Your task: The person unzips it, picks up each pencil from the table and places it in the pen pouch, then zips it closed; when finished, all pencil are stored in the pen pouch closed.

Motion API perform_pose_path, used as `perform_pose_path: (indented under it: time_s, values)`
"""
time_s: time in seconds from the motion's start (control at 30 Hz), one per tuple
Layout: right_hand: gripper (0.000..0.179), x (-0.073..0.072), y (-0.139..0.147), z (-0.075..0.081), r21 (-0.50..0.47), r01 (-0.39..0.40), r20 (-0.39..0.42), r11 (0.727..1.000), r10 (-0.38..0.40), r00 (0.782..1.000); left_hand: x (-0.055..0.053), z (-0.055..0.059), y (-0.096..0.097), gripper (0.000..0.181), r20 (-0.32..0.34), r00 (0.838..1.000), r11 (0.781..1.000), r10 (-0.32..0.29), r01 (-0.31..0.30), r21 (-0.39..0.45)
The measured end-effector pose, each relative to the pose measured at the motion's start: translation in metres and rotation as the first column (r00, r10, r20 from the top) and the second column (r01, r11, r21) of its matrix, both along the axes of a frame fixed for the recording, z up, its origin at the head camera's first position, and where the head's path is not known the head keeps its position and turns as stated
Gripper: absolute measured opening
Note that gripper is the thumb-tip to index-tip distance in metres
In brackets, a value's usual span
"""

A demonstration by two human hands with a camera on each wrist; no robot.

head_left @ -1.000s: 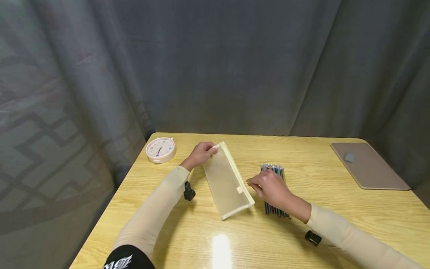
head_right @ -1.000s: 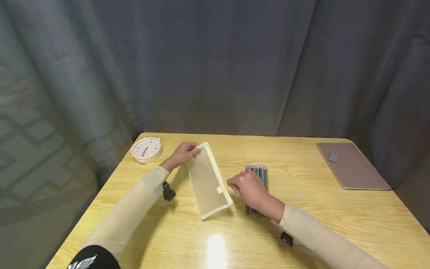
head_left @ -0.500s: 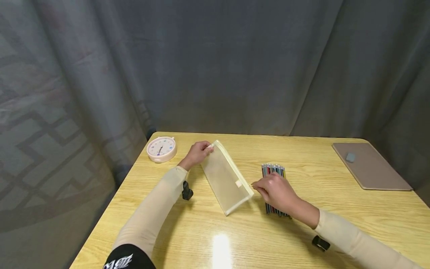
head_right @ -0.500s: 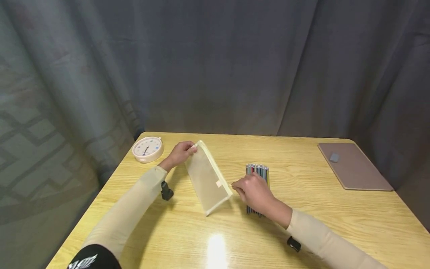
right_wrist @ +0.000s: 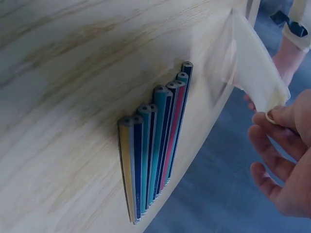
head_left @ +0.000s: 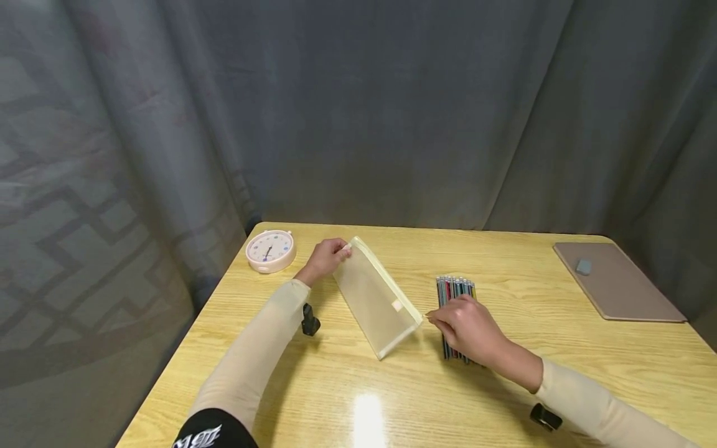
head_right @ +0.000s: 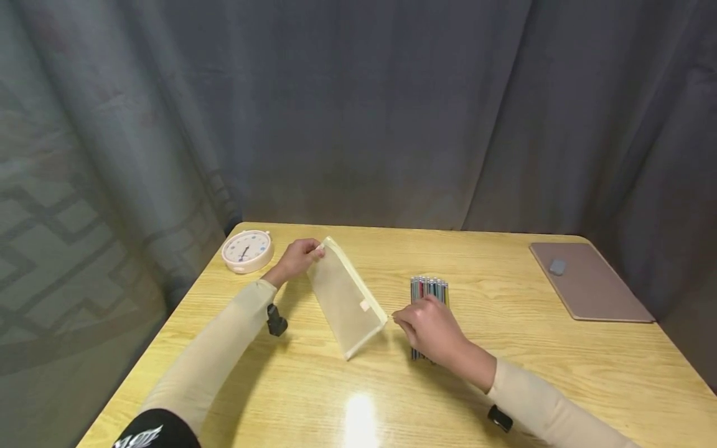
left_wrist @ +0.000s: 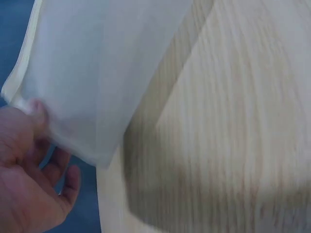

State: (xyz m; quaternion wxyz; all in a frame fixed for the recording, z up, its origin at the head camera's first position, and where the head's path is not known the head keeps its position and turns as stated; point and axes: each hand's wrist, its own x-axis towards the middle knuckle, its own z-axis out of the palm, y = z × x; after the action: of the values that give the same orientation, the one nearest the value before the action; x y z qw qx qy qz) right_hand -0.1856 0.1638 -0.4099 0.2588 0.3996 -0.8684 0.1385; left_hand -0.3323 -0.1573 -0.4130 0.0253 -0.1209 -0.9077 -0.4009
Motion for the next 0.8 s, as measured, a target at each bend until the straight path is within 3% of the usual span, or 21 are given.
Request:
perform_pose_path:
  time_s: [0.2, 0.57, 0.67, 0.8]
  values:
    - [0.019, -0.001, 0.004, 0.002, -0.017, -0.003, -0.049, 1.000, 0.002, 0.999, 0.001, 0.000, -0.001, 0.017, -0.015, 1.000, 1.000, 0.024, -0.024, -0.009]
    - [0.011, -0.012, 0.005, 0.014, -0.149, 0.051, -0.007, 0.988, -0.052, 0.999, 0.001, 0.001, 0.003, 0.036, 0.054, 0.997, 0.998, -0.061, 0.060, 0.020]
    - [0.014, -0.013, 0.005, 0.015, -0.146, 0.034, -0.018, 0.989, -0.037, 0.999, 0.007, 0.003, 0.009, 0.043, 0.071, 0.997, 1.000, -0.017, 0.016, 0.020]
    - [0.017, -0.014, 0.005, 0.014, -0.141, 0.017, -0.039, 0.990, -0.023, 0.999, 0.022, 0.012, 0.029, 0.059, 0.060, 0.991, 0.992, 0.116, -0.112, -0.057]
